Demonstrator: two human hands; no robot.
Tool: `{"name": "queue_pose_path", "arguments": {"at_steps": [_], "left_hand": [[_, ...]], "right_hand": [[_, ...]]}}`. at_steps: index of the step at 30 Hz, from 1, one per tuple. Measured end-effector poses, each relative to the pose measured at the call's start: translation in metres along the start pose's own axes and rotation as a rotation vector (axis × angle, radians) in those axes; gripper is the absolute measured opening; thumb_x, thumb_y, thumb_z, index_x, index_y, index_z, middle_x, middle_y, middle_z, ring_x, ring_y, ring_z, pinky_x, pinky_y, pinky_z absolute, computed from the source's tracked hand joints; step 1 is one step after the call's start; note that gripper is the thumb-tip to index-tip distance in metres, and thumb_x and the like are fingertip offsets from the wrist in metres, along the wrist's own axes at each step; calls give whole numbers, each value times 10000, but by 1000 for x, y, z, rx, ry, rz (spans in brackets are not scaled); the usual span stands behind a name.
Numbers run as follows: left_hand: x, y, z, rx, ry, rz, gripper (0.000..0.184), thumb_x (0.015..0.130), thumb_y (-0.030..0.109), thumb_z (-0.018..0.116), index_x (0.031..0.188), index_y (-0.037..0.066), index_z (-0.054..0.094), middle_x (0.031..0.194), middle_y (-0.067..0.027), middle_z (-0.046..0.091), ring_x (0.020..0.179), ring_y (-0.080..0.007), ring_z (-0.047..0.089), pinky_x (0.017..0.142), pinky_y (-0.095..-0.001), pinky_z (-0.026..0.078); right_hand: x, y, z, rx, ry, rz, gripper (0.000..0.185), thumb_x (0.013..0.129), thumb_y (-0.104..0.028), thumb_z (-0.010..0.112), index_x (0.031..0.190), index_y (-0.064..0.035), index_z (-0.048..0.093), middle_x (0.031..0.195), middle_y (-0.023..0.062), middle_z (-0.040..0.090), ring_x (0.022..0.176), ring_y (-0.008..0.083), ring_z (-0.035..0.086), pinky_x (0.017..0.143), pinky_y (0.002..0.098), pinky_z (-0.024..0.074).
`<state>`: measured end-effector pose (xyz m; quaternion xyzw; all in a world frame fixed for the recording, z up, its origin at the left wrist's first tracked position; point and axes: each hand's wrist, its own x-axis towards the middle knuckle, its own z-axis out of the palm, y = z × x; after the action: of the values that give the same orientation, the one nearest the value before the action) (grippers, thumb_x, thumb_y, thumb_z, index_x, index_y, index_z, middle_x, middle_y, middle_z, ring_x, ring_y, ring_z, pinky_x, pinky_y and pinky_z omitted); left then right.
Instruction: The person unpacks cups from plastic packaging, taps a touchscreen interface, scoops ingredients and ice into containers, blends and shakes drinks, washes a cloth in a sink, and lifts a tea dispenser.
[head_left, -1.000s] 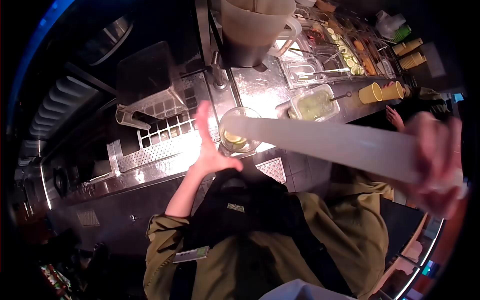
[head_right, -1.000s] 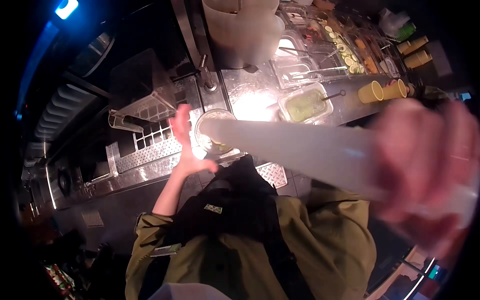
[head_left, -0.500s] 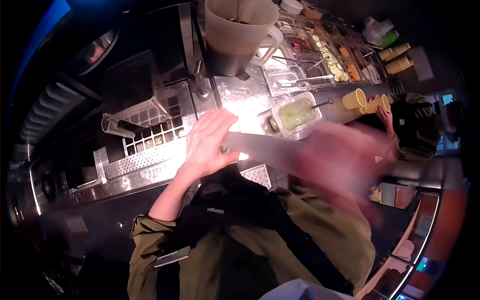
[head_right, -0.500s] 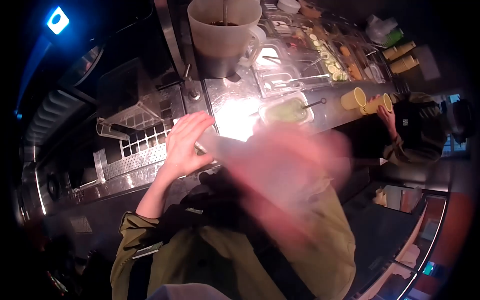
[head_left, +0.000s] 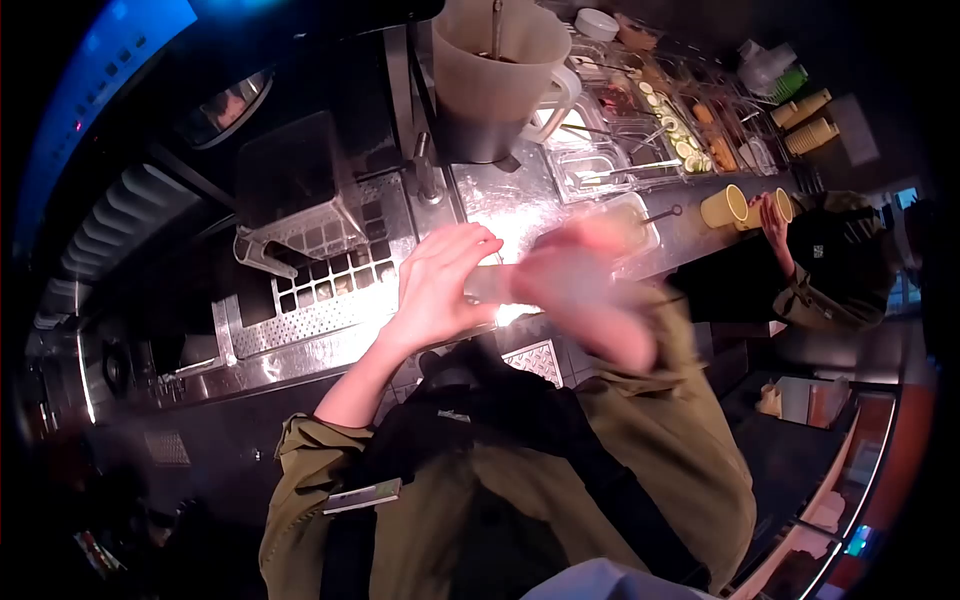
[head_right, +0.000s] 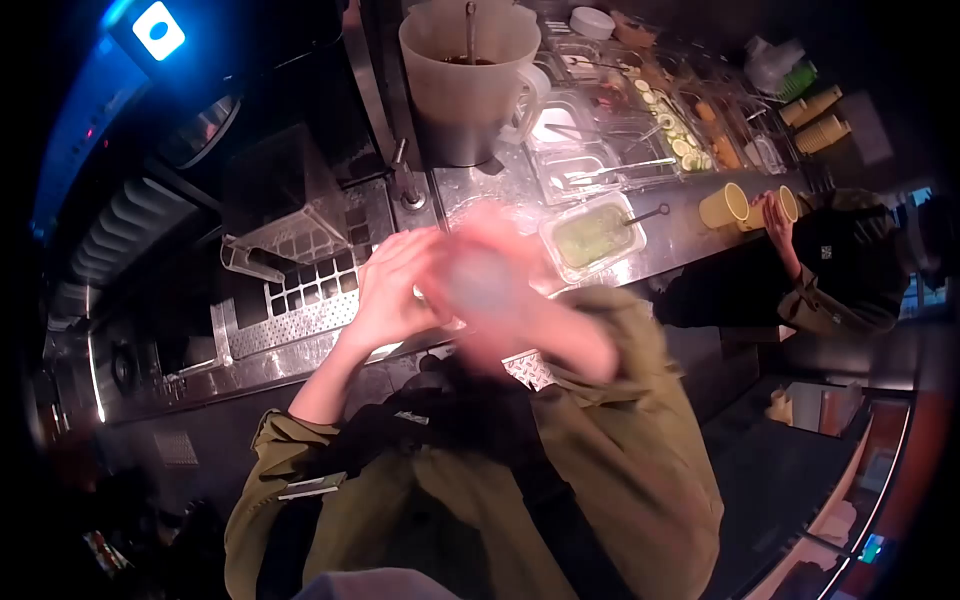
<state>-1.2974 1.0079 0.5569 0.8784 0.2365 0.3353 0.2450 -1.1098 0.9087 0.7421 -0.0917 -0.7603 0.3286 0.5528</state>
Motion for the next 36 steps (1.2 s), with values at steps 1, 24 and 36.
{"name": "queue_pose_path", "arguments": {"at_steps": [1,24,36], "left_hand": [[-4,3,1,-27,-25,-31,465,480,155,677,914,26,572,951,-88,574,932,-273,538,823,-369,418],[-3,3,3,3,-26,-15,467,479,176,684,901,16,564,955,-108,569,946,-267,530,830,-366,410],[1,3,-1,12,-13,0,478,489,209,684,912,29,555,944,-81,571,931,-250,534,833,-367,415]], "right_hand": [[0,-1,7,29,53,10,548,713,-364,669,1020,-13,381,869,132,590,678,206,600,634,269,502],[-57,109,43,128,352,440,472,723,-342,614,1035,-37,436,799,45,503,706,168,487,644,287,417],[-61,114,50,233,475,274,399,737,-319,630,936,-18,459,740,40,530,647,110,485,582,251,427]]}}
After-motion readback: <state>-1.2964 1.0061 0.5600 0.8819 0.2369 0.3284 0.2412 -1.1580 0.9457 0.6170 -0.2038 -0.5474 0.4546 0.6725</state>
